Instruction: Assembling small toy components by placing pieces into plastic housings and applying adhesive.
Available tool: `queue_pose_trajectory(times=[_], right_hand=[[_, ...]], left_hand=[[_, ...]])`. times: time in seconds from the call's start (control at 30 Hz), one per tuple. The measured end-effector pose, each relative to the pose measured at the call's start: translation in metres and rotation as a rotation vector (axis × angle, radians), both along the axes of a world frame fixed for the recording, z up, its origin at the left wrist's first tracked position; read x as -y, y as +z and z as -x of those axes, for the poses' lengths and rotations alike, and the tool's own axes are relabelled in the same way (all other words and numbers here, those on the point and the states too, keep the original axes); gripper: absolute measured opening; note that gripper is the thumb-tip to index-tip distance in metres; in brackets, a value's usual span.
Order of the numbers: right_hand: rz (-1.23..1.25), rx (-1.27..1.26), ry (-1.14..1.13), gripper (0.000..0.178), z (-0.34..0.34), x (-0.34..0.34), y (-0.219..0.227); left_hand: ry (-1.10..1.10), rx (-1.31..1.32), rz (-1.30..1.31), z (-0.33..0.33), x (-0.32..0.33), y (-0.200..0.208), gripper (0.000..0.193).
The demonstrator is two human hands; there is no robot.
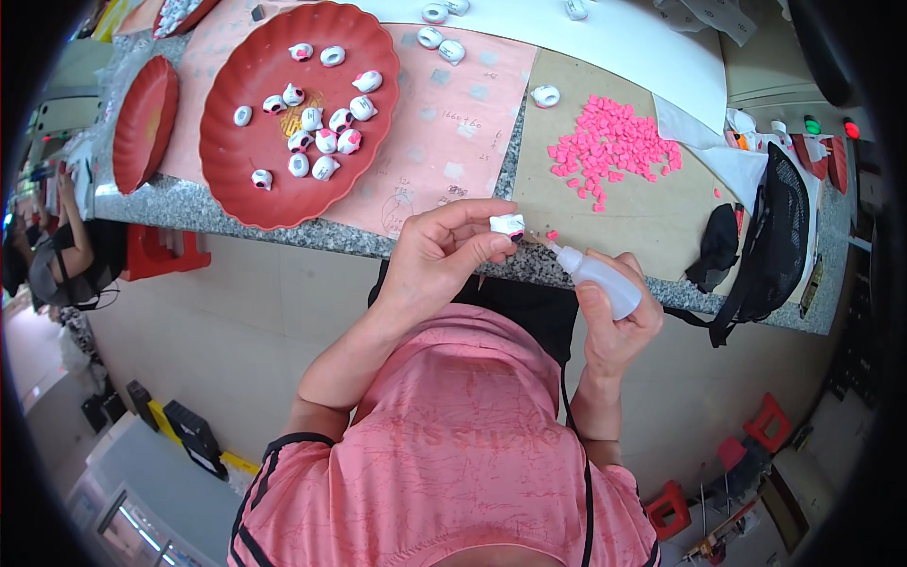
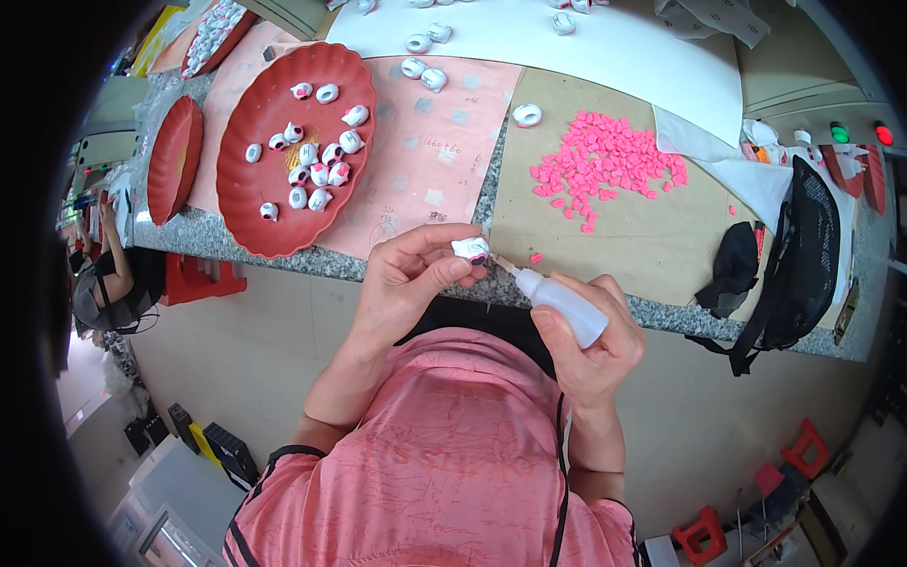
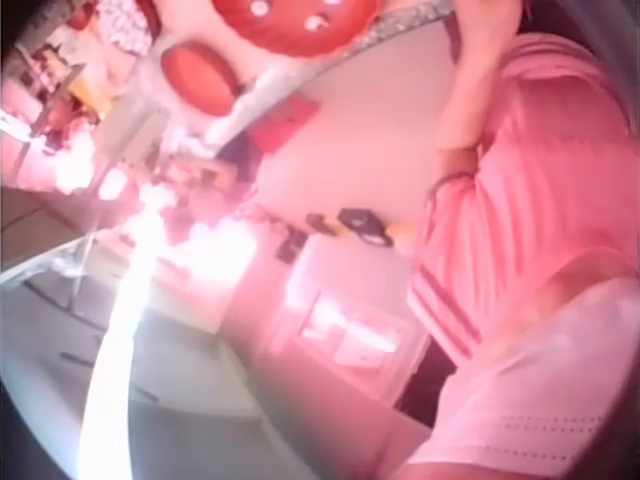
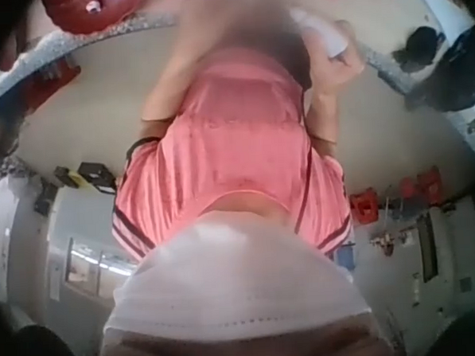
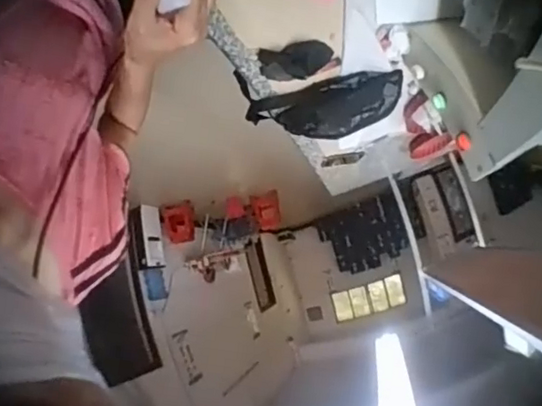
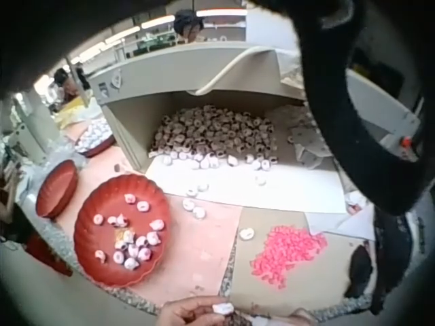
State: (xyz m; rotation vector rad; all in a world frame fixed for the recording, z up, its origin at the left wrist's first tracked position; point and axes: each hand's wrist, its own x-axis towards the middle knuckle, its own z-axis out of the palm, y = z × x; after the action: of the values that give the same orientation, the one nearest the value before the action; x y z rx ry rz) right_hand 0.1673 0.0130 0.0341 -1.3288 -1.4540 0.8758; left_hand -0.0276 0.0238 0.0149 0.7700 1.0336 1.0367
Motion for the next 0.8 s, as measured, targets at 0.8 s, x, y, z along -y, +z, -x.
queue_pose_trajectory(times=[0.8], right_hand=[[0.018, 0.076, -0.023, 0.028, 0.004, -0.028, -0.037]], left_hand=[[0.003, 0.061, 0.038, 0.005, 0.008, -0.012, 0.031]])
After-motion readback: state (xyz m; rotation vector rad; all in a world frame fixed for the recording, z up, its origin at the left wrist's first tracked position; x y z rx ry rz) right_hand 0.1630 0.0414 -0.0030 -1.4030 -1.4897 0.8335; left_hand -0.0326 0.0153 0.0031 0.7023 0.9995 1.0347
